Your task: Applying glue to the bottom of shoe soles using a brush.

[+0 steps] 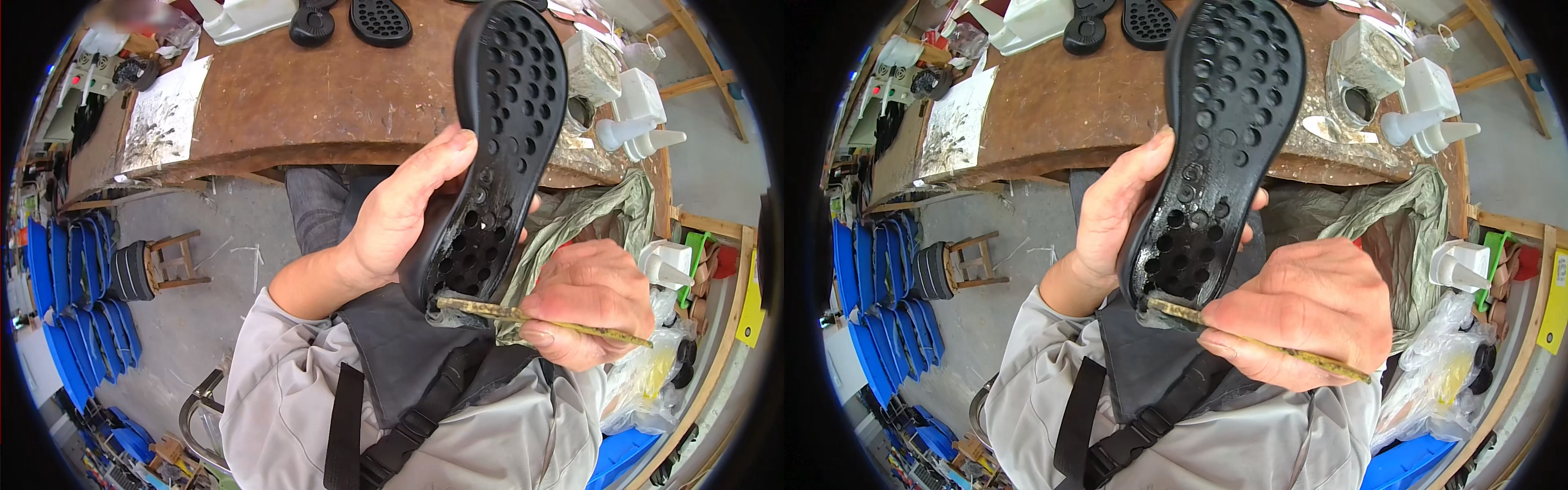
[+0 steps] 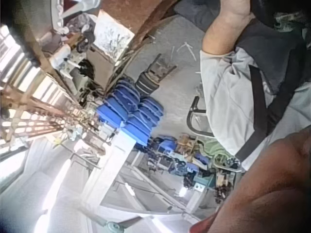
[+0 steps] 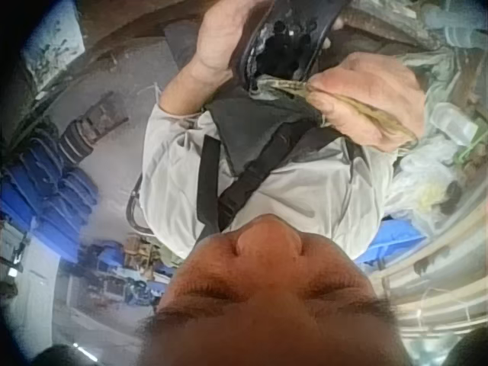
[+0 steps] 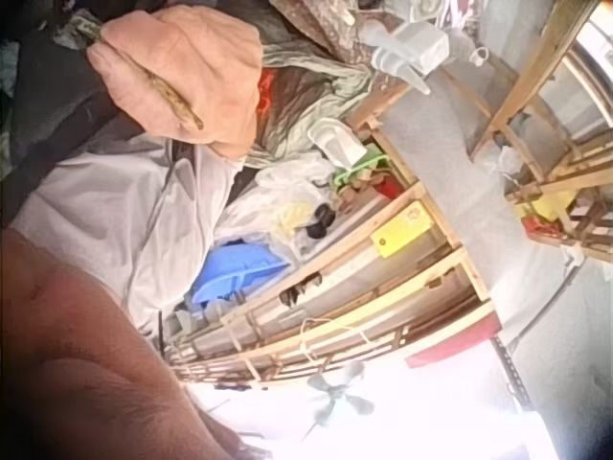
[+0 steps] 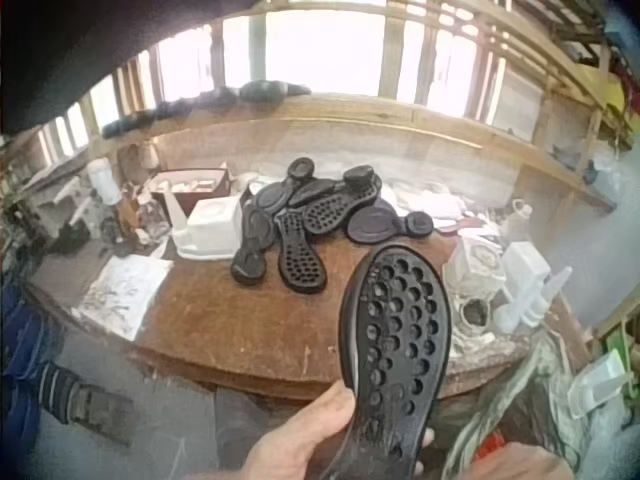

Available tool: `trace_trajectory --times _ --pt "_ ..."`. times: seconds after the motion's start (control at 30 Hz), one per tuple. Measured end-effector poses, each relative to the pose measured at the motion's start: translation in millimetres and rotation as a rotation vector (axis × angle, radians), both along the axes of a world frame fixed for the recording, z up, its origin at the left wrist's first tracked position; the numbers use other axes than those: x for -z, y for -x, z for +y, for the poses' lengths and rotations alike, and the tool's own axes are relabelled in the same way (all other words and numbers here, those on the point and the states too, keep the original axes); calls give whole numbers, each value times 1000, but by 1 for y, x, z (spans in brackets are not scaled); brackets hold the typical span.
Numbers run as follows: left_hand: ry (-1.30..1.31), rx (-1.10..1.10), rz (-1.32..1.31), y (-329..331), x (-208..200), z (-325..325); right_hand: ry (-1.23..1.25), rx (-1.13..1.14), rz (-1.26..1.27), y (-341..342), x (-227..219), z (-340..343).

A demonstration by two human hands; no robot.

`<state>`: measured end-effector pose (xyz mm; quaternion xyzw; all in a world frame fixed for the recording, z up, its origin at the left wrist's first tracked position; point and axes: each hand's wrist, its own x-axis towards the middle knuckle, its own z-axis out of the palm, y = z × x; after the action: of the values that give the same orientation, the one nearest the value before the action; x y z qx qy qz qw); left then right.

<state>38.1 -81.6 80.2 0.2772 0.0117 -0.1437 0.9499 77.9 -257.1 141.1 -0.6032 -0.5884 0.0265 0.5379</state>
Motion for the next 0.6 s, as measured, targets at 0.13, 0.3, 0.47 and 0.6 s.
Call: trace_trajectory --times 0.13,0.3,0.47,0.6 --pt "101 65 9 1 2 -2 -22 -90 79 -14 -1 0" --pt "143 96 17 0 2 1 -60 -117 84 -13 1 13" --pt "180 167 169 2 -3 -1 -43 -190 -6 -13 -1 14" --pt "138 228 191 7 8 0 91 -385 -101 -29 -9 24"
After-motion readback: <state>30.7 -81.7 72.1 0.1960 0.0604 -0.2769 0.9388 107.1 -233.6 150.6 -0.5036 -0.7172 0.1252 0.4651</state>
